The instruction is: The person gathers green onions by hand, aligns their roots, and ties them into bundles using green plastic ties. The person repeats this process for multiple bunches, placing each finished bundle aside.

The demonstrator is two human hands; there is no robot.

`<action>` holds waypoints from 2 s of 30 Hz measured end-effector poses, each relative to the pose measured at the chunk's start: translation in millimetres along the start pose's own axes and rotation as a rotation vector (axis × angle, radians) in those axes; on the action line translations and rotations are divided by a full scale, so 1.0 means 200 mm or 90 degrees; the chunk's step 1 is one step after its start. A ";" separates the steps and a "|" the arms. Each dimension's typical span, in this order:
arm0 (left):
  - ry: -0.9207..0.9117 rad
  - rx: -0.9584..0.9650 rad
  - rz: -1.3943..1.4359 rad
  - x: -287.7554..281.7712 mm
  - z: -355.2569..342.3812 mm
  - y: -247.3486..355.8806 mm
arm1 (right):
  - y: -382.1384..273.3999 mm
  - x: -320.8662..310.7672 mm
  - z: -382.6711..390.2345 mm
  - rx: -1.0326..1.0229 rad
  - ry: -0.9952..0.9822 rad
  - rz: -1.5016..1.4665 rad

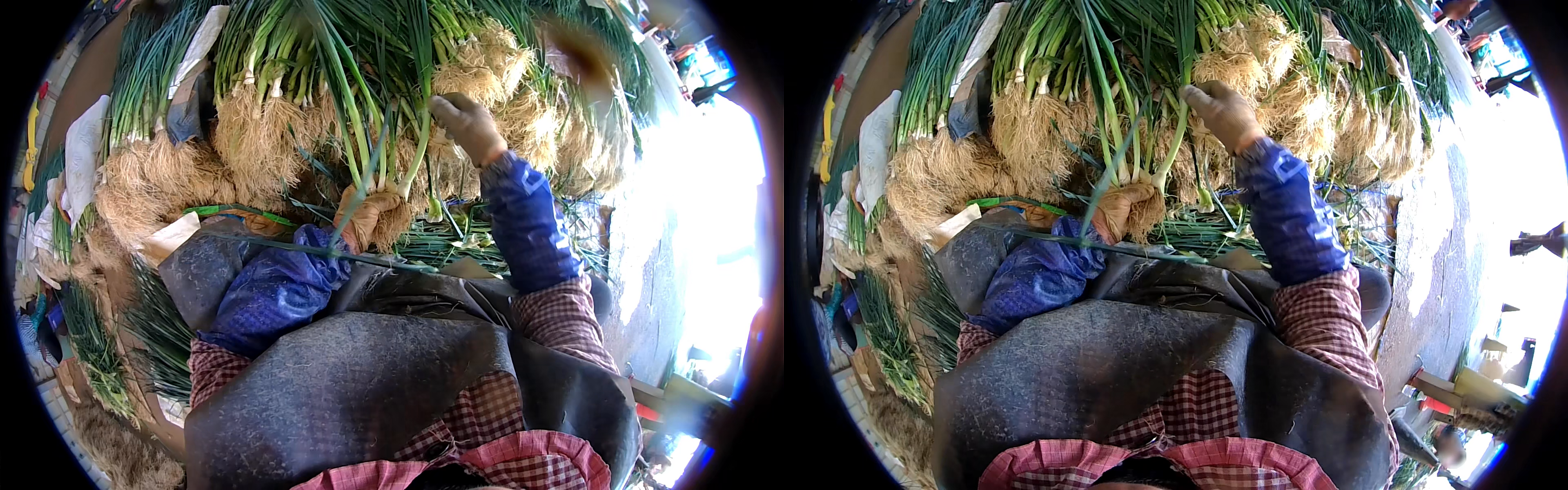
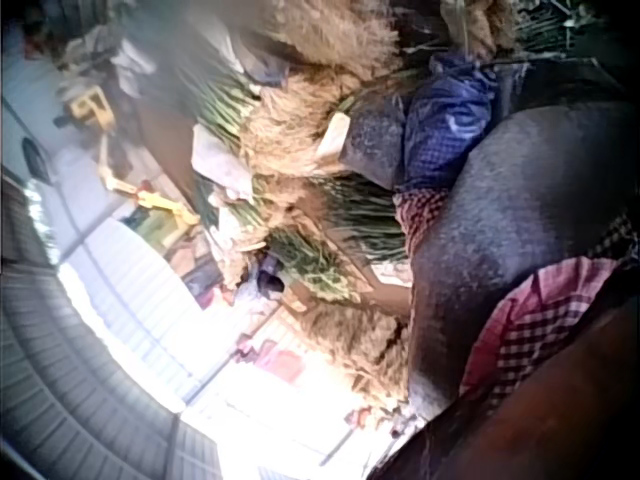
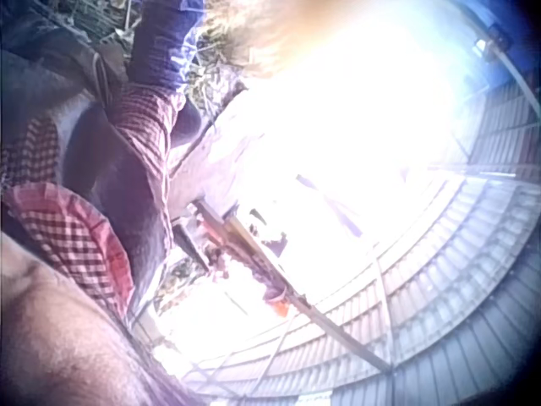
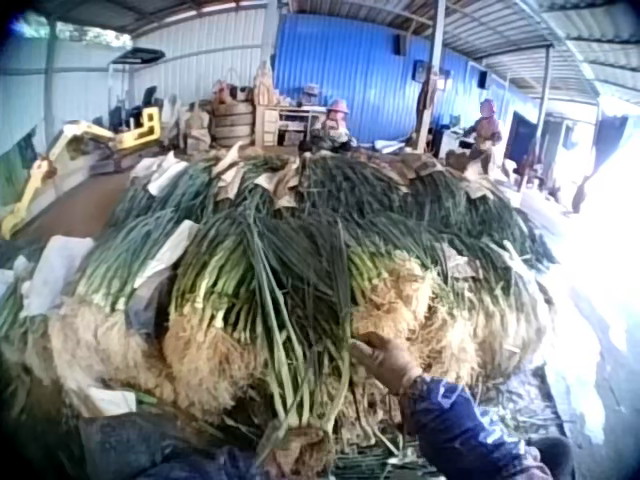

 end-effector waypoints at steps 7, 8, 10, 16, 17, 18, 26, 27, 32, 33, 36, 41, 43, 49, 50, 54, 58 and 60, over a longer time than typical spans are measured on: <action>-0.011 0.092 0.014 -0.01 0.00 0.04 | -0.12 0.07 0.02 0.026 -0.015 -0.114; 0.015 0.076 0.018 -0.03 -0.01 0.03 | -0.16 0.07 0.07 -0.040 -0.019 -0.119; 0.027 0.093 0.060 -0.05 -0.01 0.02 | -0.23 0.04 0.15 -0.166 -0.013 -0.124; 0.015 0.121 -0.005 -0.01 -0.01 0.03 | -0.03 0.06 -0.04 -0.029 -0.007 0.240; 0.021 0.115 -0.023 0.00 0.00 0.04 | -0.02 0.10 -0.08 -0.077 -0.045 0.275; 0.014 0.122 -0.025 0.01 0.01 0.05 | 0.01 0.11 -0.11 -0.058 -0.049 0.179; 0.002 0.104 0.117 0.03 0.03 0.09 | -0.07 0.05 0.04 -0.054 0.039 -0.227; 0.015 0.081 0.109 0.03 0.02 0.08 | -0.09 0.02 0.08 -0.057 0.084 -0.209; -0.063 0.013 0.175 0.07 0.01 0.07 | 0.00 0.23 0.22 0.154 -0.131 -0.090; -0.049 0.014 0.163 0.06 0.01 0.07 | 0.00 0.28 0.24 0.128 -0.163 -0.116; -0.020 0.005 0.158 0.06 0.04 0.06 | -0.02 0.34 0.26 0.068 -0.150 -0.128; -0.055 -0.045 0.197 0.08 0.05 0.07 | -0.18 0.28 0.30 -0.219 -0.007 0.226; -0.077 -0.069 0.222 0.08 0.05 0.06 | -0.21 0.26 0.33 -0.242 -0.012 0.247; -0.249 -0.043 0.381 0.10 0.09 0.12 | -0.34 0.28 0.44 -0.374 -0.166 0.133; -0.213 -0.060 0.373 0.08 0.08 0.10 | -0.33 0.30 0.46 -0.348 -0.211 0.107; -0.249 -0.098 0.442 0.04 0.06 0.13 | -0.32 0.42 0.59 -0.346 -0.482 0.059; -0.250 -0.162 0.605 -0.01 0.03 0.11 | -0.19 0.38 0.56 -0.289 -0.406 0.241; -0.265 -0.177 0.622 0.00 0.02 0.06 | -0.09 0.22 0.37 -0.069 -0.156 -0.139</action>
Point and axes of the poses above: each hand's wrist, its own z-axis away from the middle knuckle, its own x-axis out of the palm, y = z × x, the point moved 7 cm from there along -z, towards the middle knuckle, and after that the axes turned 1 degree about y, right-handed, at the moved point
